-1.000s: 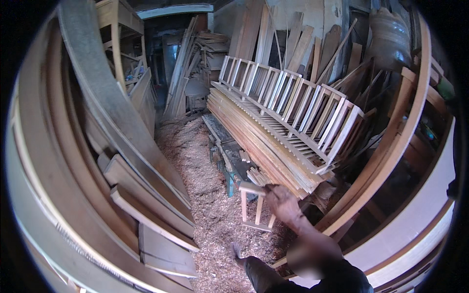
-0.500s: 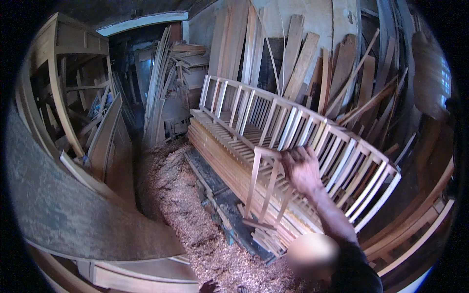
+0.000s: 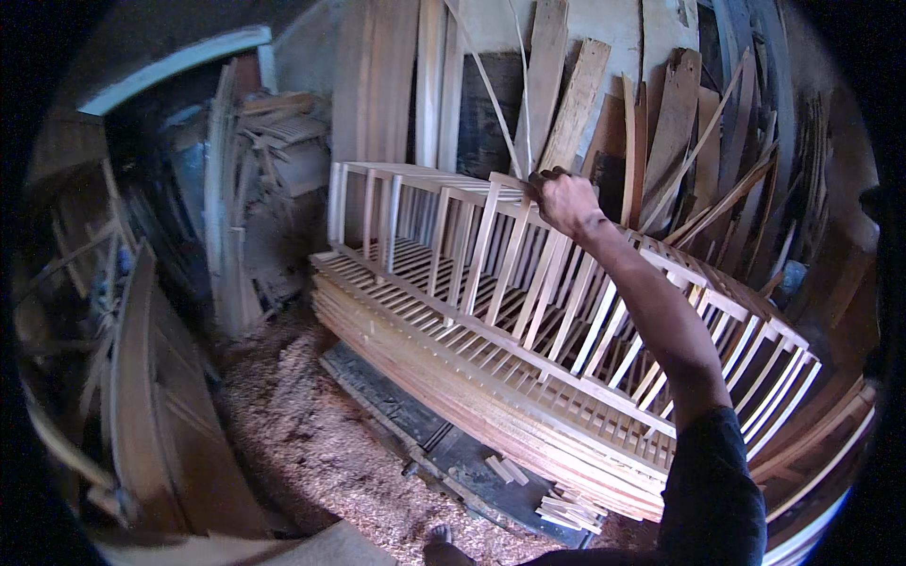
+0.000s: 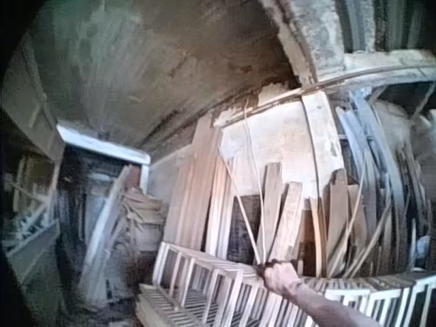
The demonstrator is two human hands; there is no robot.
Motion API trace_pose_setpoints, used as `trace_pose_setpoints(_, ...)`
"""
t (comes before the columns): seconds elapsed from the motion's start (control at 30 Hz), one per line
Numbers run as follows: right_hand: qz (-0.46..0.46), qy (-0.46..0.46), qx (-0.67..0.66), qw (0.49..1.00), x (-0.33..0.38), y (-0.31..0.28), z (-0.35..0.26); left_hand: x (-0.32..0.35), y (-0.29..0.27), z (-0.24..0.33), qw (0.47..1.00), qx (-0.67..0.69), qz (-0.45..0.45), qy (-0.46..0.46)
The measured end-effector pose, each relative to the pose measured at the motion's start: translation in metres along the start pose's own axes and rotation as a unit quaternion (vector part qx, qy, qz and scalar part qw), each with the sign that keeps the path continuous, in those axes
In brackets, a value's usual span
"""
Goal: The person assembles small wooden frames by aligning thin wooden slats and fastening them with a pneumatic nail gun. They repeatedly pick up pieces, position them into rectangular frames, and drive nails to secure the joints. Completed frames are stacked on a nearby pile.
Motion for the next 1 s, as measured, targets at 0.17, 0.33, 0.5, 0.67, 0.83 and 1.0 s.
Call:
trace_pose_setpoints(0.17, -0.035, 0.027, 0.006, 0.999, -0.034, 0.069, 0.005, -0.09, -0.012, 0.083, 0.995, -0.078, -0.055, -0.028)
trace_pose_setpoints(0.33, -0.044, 0.006, 0.057, 0.997, -0.04, 0.108, 0.012, -0.141, -0.015, 0.115, 0.984, -0.136, -0.102, -0.045)
trace_pose_setpoints(0.5, -0.064, -0.003, 0.05, 0.997, -0.026, 0.106, 0.006, -0.157, -0.011, 0.125, 0.977, -0.159, -0.125, -0.063)
trace_pose_setpoints(0.67, 0.039, -0.023, 0.006, 0.999, -0.016, 0.093, 0.001, -0.166, -0.009, 0.129, 0.969, -0.181, -0.144, -0.082)
trace_pose_setpoints(0.83, -0.119, 0.056, 0.035, 0.991, -0.008, 0.13, 0.008, -0.176, -0.014, 0.129, 0.963, -0.201, -0.157, -0.089)
trace_pose_setpoints(1.0, -0.136, 0.068, 0.059, 0.987, -0.002, 0.134, 0.013, -0.186, -0.016, 0.132, 0.957, -0.217, -0.169, -0.097)
Point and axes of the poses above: each hand's wrist, its own x-axis away from the middle knuckle, its own y-axis out of the palm, z = x × y, the point moved 4 cm from there along -x, towards the middle knuckle, and after that the axes turned 4 degrees about -y, right-handed, at the moved point
